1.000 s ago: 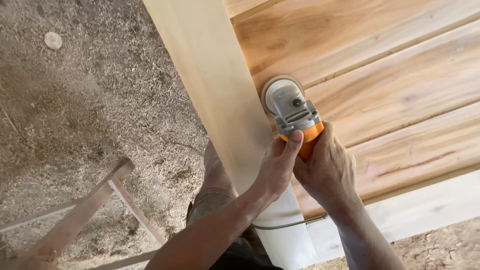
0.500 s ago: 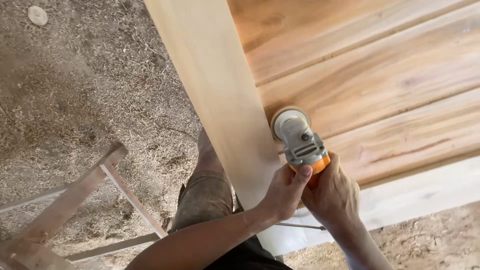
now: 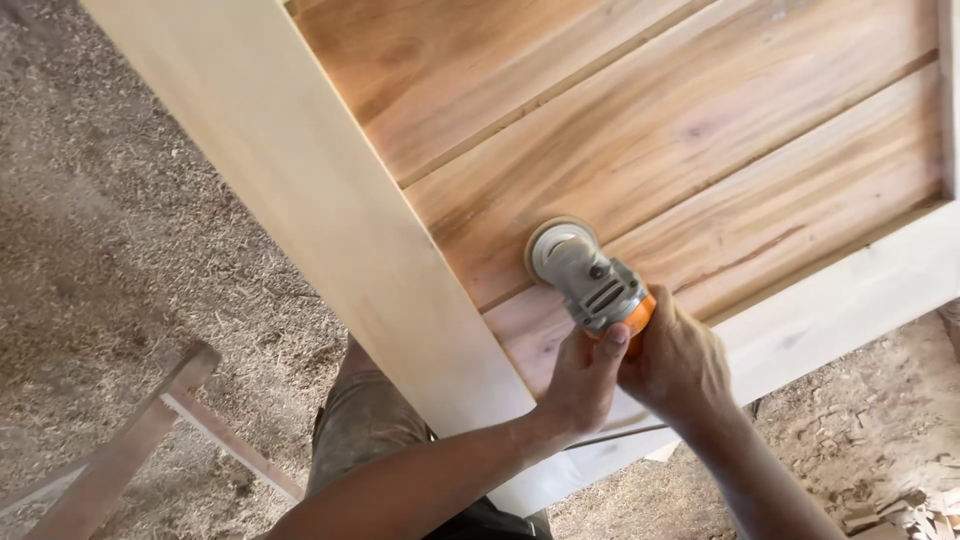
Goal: Sanding a wooden door panel using an electric angle grinder with a sanding disc attachment.
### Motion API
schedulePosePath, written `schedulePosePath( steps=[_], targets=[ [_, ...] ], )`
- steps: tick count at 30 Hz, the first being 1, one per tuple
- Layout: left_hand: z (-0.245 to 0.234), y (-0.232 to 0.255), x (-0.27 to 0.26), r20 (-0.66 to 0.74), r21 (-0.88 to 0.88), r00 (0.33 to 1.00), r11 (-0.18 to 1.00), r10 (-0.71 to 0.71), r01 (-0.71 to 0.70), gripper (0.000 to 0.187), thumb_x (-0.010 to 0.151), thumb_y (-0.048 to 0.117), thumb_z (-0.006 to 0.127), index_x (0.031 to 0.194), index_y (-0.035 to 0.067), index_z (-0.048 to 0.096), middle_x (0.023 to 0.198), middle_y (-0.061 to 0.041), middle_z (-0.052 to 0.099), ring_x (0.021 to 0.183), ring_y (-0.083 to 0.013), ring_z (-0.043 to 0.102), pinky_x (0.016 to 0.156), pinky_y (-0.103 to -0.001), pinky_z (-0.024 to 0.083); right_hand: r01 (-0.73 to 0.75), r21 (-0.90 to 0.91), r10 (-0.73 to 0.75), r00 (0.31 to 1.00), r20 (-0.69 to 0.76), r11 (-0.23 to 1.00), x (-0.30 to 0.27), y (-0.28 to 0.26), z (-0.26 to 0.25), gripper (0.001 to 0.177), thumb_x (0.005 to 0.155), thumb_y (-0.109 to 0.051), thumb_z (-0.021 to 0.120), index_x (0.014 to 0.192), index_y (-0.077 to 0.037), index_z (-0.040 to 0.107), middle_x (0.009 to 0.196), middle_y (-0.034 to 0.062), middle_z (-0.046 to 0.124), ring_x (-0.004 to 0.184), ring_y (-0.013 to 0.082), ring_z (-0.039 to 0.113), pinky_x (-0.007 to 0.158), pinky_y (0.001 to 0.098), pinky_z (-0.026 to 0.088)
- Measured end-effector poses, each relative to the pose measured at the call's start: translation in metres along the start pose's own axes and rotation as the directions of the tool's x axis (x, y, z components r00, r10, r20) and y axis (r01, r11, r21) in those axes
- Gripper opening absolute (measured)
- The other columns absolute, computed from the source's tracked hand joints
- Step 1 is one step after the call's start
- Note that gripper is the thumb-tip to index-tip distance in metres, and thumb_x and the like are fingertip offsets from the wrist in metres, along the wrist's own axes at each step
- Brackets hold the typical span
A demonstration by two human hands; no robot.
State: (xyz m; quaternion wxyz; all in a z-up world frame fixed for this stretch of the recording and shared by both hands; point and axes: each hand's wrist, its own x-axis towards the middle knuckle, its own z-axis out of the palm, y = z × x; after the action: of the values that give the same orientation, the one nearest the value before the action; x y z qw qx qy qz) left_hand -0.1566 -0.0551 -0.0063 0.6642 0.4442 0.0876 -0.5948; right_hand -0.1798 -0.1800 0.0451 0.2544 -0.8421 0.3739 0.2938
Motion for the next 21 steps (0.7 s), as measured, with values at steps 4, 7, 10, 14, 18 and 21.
schedulePosePath(
  steps=[4, 7, 10, 14, 18, 21],
  targets=[
    [0.035, -0.006, 0.035, -0.012, 0.046, 1.000, 0.999, 0.018, -0.018, 0.077, 0.101, 0.068, 0.049, 0.136, -0.001, 0.057, 0.124, -0.013, 0.068, 0.116, -0.0179, 0.061, 0.100, -0.036, 0.050, -0.042, 0.009, 0.042, 0.998, -0.043, 0.999, 0.016, 0.037, -0.021, 0.048, 0.089, -0.034, 0.069, 0.113, 0.001, 0.047, 0.071, 0.0197, 0.068, 0.057, 0.0350, 0.070, 0.049, 0.0449, 0.056],
    [0.057, -0.002, 0.063, 0.017, 0.132, 1.000, 0.991, 0.021, -0.023, 0.075, 0.101, 0.066, 0.047, 0.136, 0.000, 0.058, 0.123, -0.015, 0.070, 0.117, -0.0209, 0.064, 0.099, -0.037, 0.050, -0.067, -0.013, 0.066, 0.994, -0.092, 0.998, 0.026, 0.059, -0.039, 0.048, 0.089, -0.035, 0.070, 0.111, 0.001, 0.046, 0.073, 0.0226, 0.068, 0.061, 0.0403, 0.069, 0.053, 0.0492, 0.055],
    [0.080, 0.003, 0.089, 0.056, 0.166, 0.998, 0.985, 0.036, -0.045, 0.076, 0.101, 0.066, 0.046, 0.138, 0.001, 0.056, 0.127, -0.015, 0.069, 0.121, -0.0232, 0.063, 0.102, -0.037, 0.049, -0.096, 0.003, 0.096, 0.985, -0.146, 0.995, 0.038, 0.076, -0.057, 0.050, 0.087, -0.034, 0.072, 0.111, 0.001, 0.045, 0.076, 0.0257, 0.068, 0.068, 0.0469, 0.068, 0.058, 0.0548, 0.054],
    [0.117, -0.003, 0.133, 0.104, 0.178, 0.994, 0.983, 0.018, -0.036, 0.076, 0.100, 0.067, 0.047, 0.137, 0.001, 0.057, 0.125, -0.016, 0.069, 0.120, -0.0250, 0.065, 0.100, -0.038, 0.049, -0.160, 0.029, 0.163, 0.967, -0.197, 0.987, 0.053, 0.113, -0.080, 0.052, 0.088, -0.031, 0.071, 0.119, 0.002, 0.044, 0.080, 0.0285, 0.068, 0.074, 0.0516, 0.067, 0.062, 0.0586, 0.052],
    [0.152, -0.008, 0.178, 0.122, 0.292, 0.990, 0.956, -0.071, 0.032, 0.083, 0.094, 0.072, 0.045, 0.130, -0.001, 0.061, 0.113, -0.019, 0.073, 0.108, -0.0290, 0.070, 0.091, -0.040, 0.053, -0.149, 0.044, 0.156, 0.949, -0.273, 0.988, 0.071, 0.153, -0.099, 0.051, 0.090, -0.027, 0.071, 0.123, 0.002, 0.045, 0.088, 0.0298, 0.068, 0.079, 0.0528, 0.066, 0.065, 0.0591, 0.052],
    [0.175, -0.009, 0.206, 0.137, 0.386, 0.979, 0.918, -0.151, 0.088, 0.091, 0.091, 0.077, 0.042, 0.124, -0.005, 0.063, 0.108, -0.022, 0.074, 0.104, -0.0308, 0.072, 0.088, -0.041, 0.055, -0.159, 0.052, 0.167, 0.939, -0.302, 0.986, 0.083, 0.180, -0.112, 0.051, 0.090, -0.025, 0.071, 0.125, 0.001, 0.045, 0.091, 0.0293, 0.069, 0.081, 0.0512, 0.068, 0.067, 0.0576, 0.053]
  ],
)
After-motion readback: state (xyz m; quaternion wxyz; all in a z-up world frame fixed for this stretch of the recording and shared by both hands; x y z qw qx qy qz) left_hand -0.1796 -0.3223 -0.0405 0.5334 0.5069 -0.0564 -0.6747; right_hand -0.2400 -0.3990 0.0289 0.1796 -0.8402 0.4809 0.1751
